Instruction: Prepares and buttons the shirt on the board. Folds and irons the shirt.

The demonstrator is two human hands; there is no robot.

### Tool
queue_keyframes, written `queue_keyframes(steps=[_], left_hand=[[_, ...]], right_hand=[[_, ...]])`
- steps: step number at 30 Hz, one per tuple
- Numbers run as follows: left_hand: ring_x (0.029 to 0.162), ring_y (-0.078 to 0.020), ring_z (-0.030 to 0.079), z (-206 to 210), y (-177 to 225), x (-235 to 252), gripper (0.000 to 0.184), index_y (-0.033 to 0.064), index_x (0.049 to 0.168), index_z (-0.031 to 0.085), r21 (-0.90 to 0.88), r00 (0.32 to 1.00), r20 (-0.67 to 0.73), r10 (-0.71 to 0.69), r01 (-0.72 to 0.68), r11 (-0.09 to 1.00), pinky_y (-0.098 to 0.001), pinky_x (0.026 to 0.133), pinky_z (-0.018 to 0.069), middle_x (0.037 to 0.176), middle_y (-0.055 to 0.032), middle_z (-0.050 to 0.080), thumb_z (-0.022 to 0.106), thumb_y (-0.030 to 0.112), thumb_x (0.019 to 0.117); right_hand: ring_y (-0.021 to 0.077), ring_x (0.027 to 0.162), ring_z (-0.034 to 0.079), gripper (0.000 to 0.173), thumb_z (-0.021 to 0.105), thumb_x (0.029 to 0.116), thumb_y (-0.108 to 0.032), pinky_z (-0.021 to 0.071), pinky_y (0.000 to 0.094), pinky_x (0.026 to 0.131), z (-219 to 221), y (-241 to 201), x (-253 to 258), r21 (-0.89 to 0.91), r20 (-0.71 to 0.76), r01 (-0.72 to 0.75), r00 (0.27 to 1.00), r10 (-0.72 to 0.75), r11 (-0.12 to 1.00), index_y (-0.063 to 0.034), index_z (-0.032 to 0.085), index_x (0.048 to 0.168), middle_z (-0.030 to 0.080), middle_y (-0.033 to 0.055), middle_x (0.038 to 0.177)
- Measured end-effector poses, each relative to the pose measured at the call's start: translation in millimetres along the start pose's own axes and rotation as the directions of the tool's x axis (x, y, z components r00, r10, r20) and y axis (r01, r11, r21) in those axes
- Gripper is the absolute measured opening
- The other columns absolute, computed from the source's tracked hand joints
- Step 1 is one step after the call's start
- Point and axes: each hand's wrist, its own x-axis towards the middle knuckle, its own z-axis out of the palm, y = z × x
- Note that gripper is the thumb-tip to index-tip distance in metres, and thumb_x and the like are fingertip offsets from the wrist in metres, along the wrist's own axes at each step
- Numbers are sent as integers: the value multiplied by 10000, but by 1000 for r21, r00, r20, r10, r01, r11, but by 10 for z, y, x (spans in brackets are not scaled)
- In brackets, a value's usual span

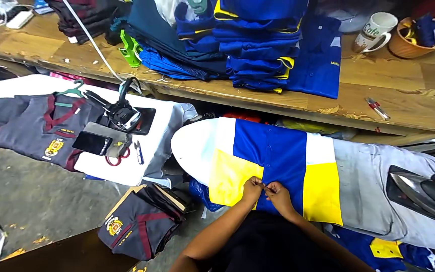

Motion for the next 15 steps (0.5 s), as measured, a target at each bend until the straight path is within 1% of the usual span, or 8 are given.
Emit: queue_keyframes(steps=[2,4,5,7,10,12,14,15], left_hand=[[764,-143,563,3,32,-15,84,-64,1029,595,-27,1000,8,-19,20,999,-319,731,494,880,-101,598,622,-5,977],[670,-99,523,11,29,-12,68,-52,1025,588,-64,999,11,-37,38,997,-264,636,461,820,-62,574,615,-10,978],[621,-81,497,14,23,-3,58,-48,1020,581,-83,999,13,-45,46,995,-243,590,438,787,-46,558,608,-14,981],[587,-70,472,14,7,8,63,-48,1038,575,-92,998,25,-58,60,994,-227,552,416,777,-39,545,594,-5,995],[618,-81,490,9,-43,17,99,-55,1069,580,-60,999,26,-44,46,997,-240,574,432,815,-56,559,601,15,1002],[674,-99,524,15,-68,23,114,-69,1076,590,-27,999,32,-9,10,1000,-260,631,468,859,-81,582,610,14,1000],[705,-109,550,10,-69,27,114,-75,1071,596,-4,999,37,24,-24,1000,-273,664,489,873,-93,600,617,5,994],[693,-100,550,3,-61,29,102,-71,1059,597,-4,999,39,34,-33,999,-263,651,485,859,-84,601,621,0,990]], right_hand=[[182,763,686,180,670,963,-5,591,326,726,-12,51,-1,27,-5,68,998,-68,997,115,614,1085,677,180,912],[171,762,686,172,677,953,-4,594,321,730,-17,108,-1,47,-15,123,992,-122,991,112,619,1066,677,172,894],[167,765,687,168,676,952,-5,595,317,733,-21,123,0,58,-14,135,991,-135,989,109,620,1062,677,168,893],[167,769,687,166,668,958,-3,595,314,737,-35,126,1,87,2,133,991,-133,987,112,618,1067,676,170,902],[176,786,694,184,645,986,-20,594,321,752,-105,36,3,123,81,35,996,-45,992,115,614,1107,684,175,945],[172,792,698,195,626,1012,-56,598,320,749,-171,11,14,175,131,-45,991,22,984,103,615,1125,683,164,967],[163,784,691,206,591,1040,-87,597,315,734,-200,20,26,272,151,-90,987,50,958,98,614,1128,670,144,950],[159,771,690,198,578,1047,-85,599,312,723,-201,15,32,319,152,-105,987,58,942,96,610,1118,665,132,927]])
